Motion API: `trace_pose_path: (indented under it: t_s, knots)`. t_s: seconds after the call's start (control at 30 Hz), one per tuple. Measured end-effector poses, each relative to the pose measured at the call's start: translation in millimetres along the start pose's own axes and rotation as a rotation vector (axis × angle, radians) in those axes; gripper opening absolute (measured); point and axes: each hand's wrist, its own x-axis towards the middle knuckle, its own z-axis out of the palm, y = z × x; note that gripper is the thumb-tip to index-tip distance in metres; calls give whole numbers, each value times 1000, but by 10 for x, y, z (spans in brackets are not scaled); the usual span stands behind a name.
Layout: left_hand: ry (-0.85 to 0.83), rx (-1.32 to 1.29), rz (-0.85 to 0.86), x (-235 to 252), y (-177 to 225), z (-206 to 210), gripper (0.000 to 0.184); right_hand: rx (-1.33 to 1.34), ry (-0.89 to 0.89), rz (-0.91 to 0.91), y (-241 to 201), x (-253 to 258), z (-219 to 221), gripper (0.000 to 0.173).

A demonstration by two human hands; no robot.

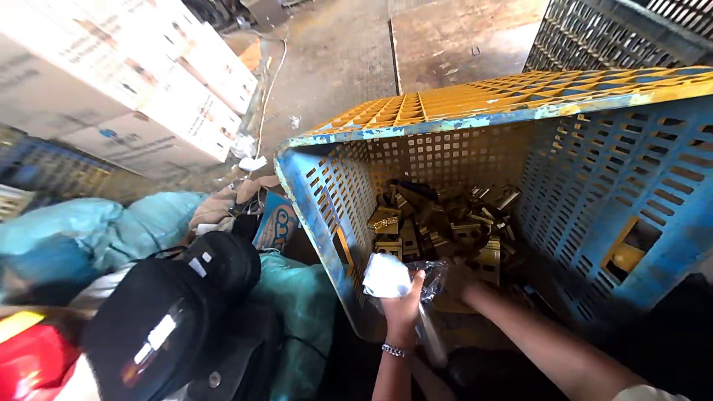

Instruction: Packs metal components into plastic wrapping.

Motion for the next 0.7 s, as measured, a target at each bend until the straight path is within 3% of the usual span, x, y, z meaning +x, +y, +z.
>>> trace_pose_path:
  t_s: [0.07, 0.13, 0.2, 0.23, 0.3, 0.37, 0.43, 0.5, 0.57, 0.63, 0.7]
  knots:
    - [-1, -23, -42, -20, -14, 63, 56, 222, 154, 78, 150, -279, -64, 43]
    - [-14, -32, -89, -23, -11, 110, 59, 543, 479, 204, 354, -539, -97, 42]
    - [-43, -24, -136, -39, 4, 147, 58, 1092, 835, 243, 411, -846, -136, 42]
    - [-65, -48, -170, -52, 28, 174, 58, 1393, 930, 212, 357, -988, -192, 43]
    - [-113, -149, -240, -103, 91, 255, 56, 1760, 901, 46, 235, -1184, -241, 47]
    - [-161, -218, -308, -193, 153, 334, 45, 1887, 734, -98, 138, -1187, -185, 56]
    - [-173, -294, -391, -262, 211, 384, 26, 1958, 674, -197, 9, -1097, -134, 47]
    - [-167, -404, -523, -227, 303, 372, 6, 1887, 873, -203, -151, -1023, -106, 33]
    - [-176, -522, -605, -150, 401, 295, 18, 1484, 1052, -235, -180, -1021, -7, 39]
    - [-152, -503, -610, -70, 474, 186, 21, 1110, 1021, -361, -111, -1144, 101, 39]
    - [-135, -374, -484, -95, 488, 122, 10, 928, 981, -463, 4, -1190, 181, 40]
